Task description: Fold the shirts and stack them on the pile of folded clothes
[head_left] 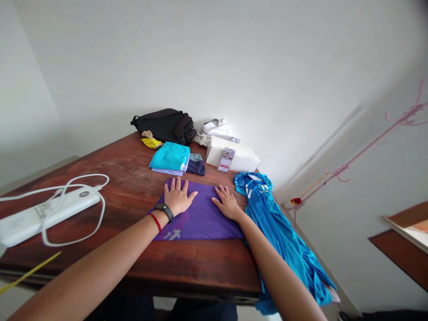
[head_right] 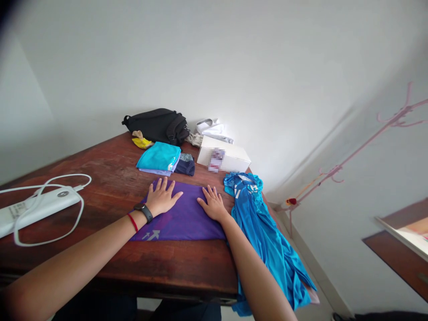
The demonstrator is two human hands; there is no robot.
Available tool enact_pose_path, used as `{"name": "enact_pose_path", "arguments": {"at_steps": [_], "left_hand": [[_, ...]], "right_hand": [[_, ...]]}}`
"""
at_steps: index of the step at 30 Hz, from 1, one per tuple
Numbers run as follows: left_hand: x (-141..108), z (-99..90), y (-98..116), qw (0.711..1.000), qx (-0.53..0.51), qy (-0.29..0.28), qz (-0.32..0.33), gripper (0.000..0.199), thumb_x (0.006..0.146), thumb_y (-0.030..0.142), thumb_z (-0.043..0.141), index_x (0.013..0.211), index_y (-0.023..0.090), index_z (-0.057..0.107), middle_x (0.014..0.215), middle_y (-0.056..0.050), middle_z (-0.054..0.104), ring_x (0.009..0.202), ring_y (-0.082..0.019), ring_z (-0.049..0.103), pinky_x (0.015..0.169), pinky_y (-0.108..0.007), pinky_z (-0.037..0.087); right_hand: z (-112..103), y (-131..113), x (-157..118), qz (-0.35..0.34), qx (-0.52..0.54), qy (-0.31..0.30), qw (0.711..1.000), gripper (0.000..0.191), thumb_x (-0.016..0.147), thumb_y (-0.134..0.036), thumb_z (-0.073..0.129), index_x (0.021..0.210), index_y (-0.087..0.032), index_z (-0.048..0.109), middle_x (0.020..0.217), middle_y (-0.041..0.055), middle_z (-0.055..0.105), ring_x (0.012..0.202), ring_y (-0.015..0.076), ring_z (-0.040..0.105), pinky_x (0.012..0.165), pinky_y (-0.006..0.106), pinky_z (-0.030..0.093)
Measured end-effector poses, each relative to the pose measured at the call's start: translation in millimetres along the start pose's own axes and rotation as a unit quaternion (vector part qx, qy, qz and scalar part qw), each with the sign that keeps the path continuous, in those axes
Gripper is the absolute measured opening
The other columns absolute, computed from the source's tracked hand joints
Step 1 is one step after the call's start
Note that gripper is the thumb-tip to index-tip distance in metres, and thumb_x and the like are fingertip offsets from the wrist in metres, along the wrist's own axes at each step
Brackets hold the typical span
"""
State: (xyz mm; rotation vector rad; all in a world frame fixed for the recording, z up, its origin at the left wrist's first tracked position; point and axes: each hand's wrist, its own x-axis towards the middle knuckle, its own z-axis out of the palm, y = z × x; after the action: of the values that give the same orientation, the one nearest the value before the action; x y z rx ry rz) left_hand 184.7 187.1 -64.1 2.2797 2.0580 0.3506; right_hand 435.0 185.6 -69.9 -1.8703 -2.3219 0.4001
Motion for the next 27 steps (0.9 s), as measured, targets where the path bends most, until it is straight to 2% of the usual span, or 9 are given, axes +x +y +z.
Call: {"name": "enact_pose_path", "arguments": {"at_steps": [21,24,26,27], "left_hand": [[0.6,-1.2,0.4,1.000,0.005,-0.014,-0.011,0.083,0.099,0.069,0.031,0.159,0.013,0.035,0.166,-0.026,0.023,0.154,-0.043,0.020,0.120,-0.063,0.019],[1.3,-1.9,-1.5,1.000,0.008,-0.011,-0.011,0.082,0.099,0.069,0.031,0.159,0.013,0.036,0.166,-0.026,0.023,0.154,-0.044,0.020,0.120,-0.063,0.020],[1.7,-5.3,-3.4,1.000,0.009,-0.005,0.013,0.080,0.100,0.067,0.033,0.159,0.013,0.037,0.167,-0.024,0.022,0.154,-0.046,0.020,0.119,-0.065,0.020],[1.5,-7.8,-3.9,0.999,0.006,-0.003,0.047,0.078,0.100,0.066,0.034,0.159,0.014,0.037,0.168,-0.022,0.022,0.154,-0.045,0.019,0.119,-0.065,0.020]], "right_hand": [[-2.1,-4.8,-1.9,0.007,-0.009,0.000,1.000,0.077,0.102,-0.067,0.031,0.164,-0.023,0.025,0.172,0.0063,0.011,0.159,0.0301,0.001,0.126,0.055,0.011],[-6.1,-8.1,-4.4,0.012,-0.018,0.014,1.000,0.077,0.101,-0.068,0.035,0.164,-0.023,0.026,0.172,0.0053,0.008,0.158,0.0319,-0.001,0.125,0.058,0.010],[-10.6,-12.8,-7.4,-0.002,-0.025,0.044,0.999,0.077,0.100,-0.067,0.038,0.163,-0.024,0.028,0.172,0.0039,0.007,0.158,0.0333,-0.004,0.125,0.060,0.008],[-13.0,-16.1,-9.4,-0.018,-0.024,0.057,0.998,0.076,0.100,-0.067,0.039,0.163,-0.024,0.028,0.172,0.0036,0.008,0.158,0.0332,-0.005,0.125,0.060,0.007]]}}
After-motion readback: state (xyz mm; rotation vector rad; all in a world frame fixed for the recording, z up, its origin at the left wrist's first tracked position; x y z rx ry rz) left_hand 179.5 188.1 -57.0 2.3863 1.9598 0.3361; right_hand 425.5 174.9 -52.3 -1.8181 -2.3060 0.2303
